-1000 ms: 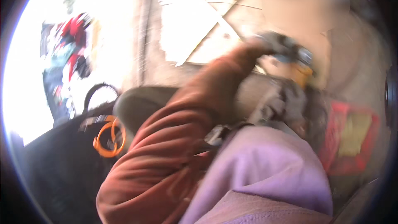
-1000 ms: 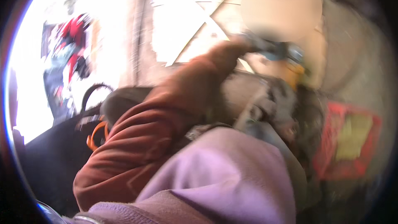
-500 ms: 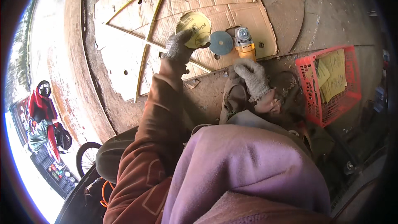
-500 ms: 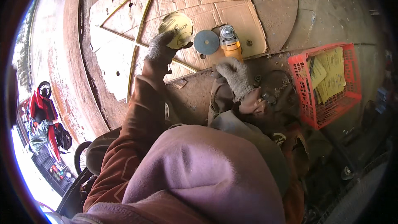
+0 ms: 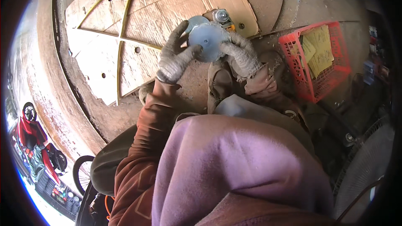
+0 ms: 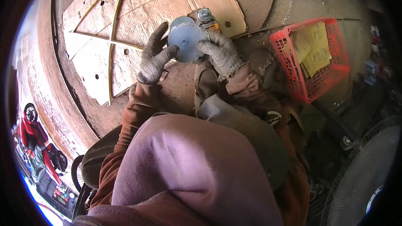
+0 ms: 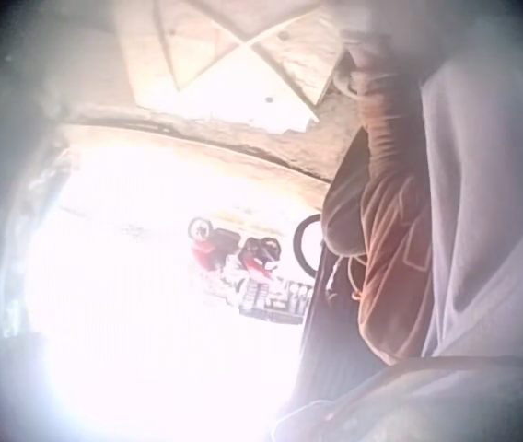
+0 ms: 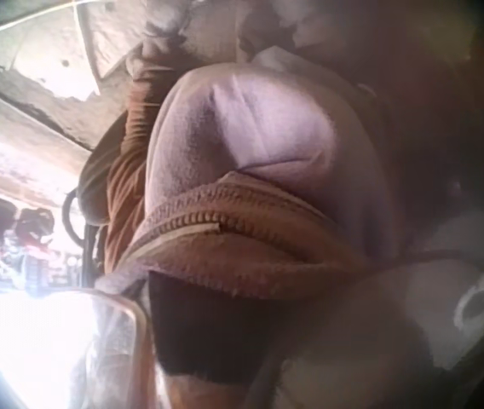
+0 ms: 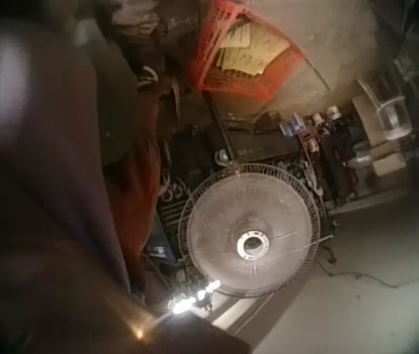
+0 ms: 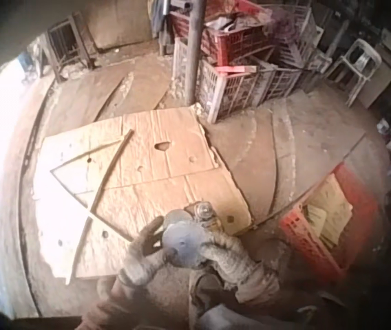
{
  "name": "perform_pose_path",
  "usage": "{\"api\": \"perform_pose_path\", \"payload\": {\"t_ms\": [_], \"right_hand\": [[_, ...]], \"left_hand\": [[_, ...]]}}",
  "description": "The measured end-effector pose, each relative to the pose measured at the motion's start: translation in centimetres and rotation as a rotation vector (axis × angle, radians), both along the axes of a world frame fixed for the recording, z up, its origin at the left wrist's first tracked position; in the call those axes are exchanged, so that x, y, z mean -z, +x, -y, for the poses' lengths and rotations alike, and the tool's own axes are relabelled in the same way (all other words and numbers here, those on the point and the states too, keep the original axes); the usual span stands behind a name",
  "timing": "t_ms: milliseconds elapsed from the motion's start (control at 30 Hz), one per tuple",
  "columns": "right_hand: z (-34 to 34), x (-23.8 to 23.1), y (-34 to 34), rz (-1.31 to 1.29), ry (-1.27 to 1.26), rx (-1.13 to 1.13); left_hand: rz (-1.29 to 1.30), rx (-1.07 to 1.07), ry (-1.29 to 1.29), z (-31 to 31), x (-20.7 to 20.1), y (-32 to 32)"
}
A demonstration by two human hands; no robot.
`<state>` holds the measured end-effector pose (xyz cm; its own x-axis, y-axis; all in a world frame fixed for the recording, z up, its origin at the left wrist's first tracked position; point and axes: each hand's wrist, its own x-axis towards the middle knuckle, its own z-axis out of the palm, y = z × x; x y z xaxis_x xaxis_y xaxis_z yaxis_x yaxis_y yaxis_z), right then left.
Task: The person handles and stacks various metal plates, including circular discs and square sheets, on a cardboard workspace while sitting on the floor.
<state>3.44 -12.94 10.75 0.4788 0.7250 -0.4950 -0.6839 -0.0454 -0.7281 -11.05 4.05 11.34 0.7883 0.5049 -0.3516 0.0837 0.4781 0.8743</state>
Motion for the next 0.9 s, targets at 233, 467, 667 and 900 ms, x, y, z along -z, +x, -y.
{"api": "perform_pose_path", "payload": {"t_ms": [233,467,667,900], "right_hand": [[-0.8,-1.2,-0.4,0.159,-0.056,-0.117],[-0.5,0.3,-0.7,0.06,0.043,-0.073],[-0.4,0.7,-0.8,-0.012,0.062,-0.018],[0.2,0.8,-1.2,0.246,-0.063,-0.044]], "left_hand": [[0.014,-0.132,-0.144,-0.8,2.5,-0.2],[0.037,-0.169,-0.217,-0.2,3.4,-0.2],[0.039,-0.121,-0.213,-0.2,3.6,-0.2],[-0.007,0.169,0.115,0.5,3.2,0.5]]}}
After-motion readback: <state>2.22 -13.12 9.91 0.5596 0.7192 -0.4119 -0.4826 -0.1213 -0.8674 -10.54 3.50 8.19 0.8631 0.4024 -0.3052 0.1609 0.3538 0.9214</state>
